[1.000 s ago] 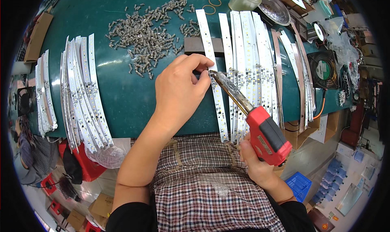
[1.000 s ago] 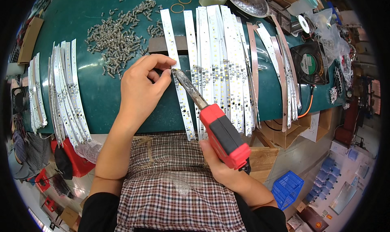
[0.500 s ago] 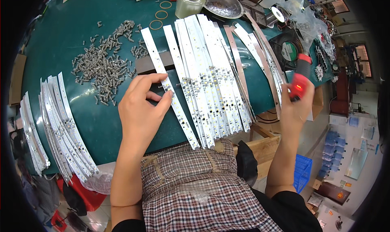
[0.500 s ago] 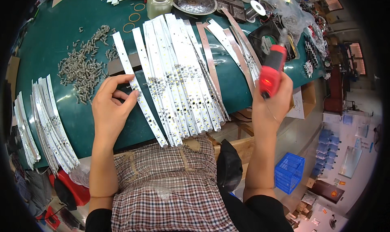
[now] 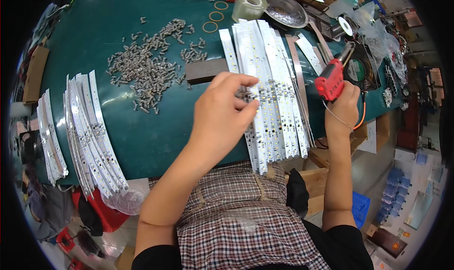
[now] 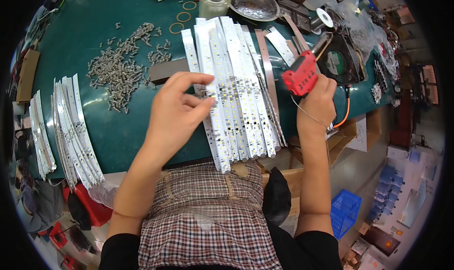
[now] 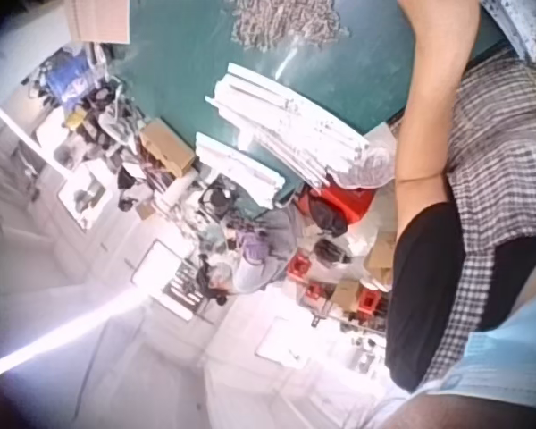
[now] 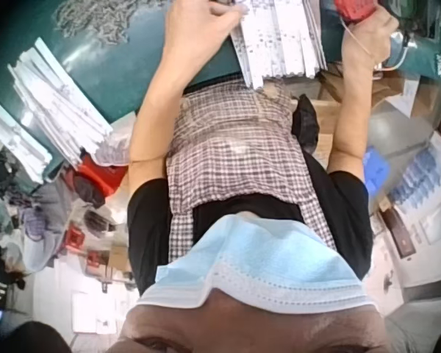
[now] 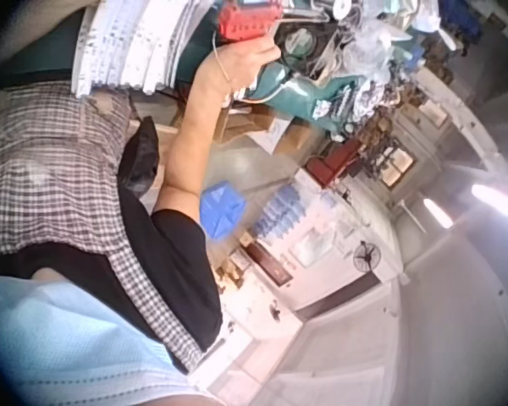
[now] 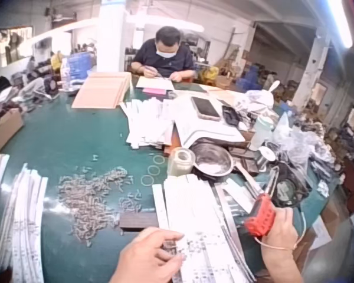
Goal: The person attaches small components onto LED light strips by hand and solders them in place using a soldering iron, repeatedly assembling the strips on the work table.
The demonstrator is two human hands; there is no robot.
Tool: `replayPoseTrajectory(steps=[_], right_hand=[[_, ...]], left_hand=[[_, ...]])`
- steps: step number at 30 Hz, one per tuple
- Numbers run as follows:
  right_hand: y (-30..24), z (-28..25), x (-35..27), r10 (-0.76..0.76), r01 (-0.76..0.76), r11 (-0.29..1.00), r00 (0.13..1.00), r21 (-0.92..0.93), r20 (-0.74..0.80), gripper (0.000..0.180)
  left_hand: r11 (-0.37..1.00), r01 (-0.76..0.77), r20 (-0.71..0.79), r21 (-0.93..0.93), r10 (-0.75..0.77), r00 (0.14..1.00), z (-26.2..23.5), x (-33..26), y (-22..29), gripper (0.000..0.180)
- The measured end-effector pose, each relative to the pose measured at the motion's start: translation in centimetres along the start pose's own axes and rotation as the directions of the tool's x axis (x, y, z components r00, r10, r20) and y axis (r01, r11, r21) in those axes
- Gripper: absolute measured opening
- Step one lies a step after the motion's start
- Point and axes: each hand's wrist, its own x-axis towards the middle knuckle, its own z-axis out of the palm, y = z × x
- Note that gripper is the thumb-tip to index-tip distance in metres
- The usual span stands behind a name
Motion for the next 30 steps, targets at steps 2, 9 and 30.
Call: replayPoseTrajectory(steps=[2, 9, 30], right_hand=[[0.3, -0.2, 0.1, -0.012, 0.014, 1.0, 0.998, 0.025, -0.056, 0.041], [1.0, -1.7, -0.1, -0.046, 0.073, 0.987, 0.981, 0.141, -0.188, 0.044], [-3.3, -14.8, -4.2, 0.356, -0.282, 0.137, 0.909, 0.95, 0.219, 0.056]], left_hand=[[0.995, -0.053, -0.029, 0.082, 0.055, 0.998, 0.7, 0.1, -0.2, 0.032], [0.917, -0.105, -0.16, 0.385, 0.178, 0.971, -0.4, 0.1, 0.2, 0.023], [0.531, 0.039, -0.228, 0.846, 0.296, 0.928, -8.2, 3.2, -2.5, 0.009]])
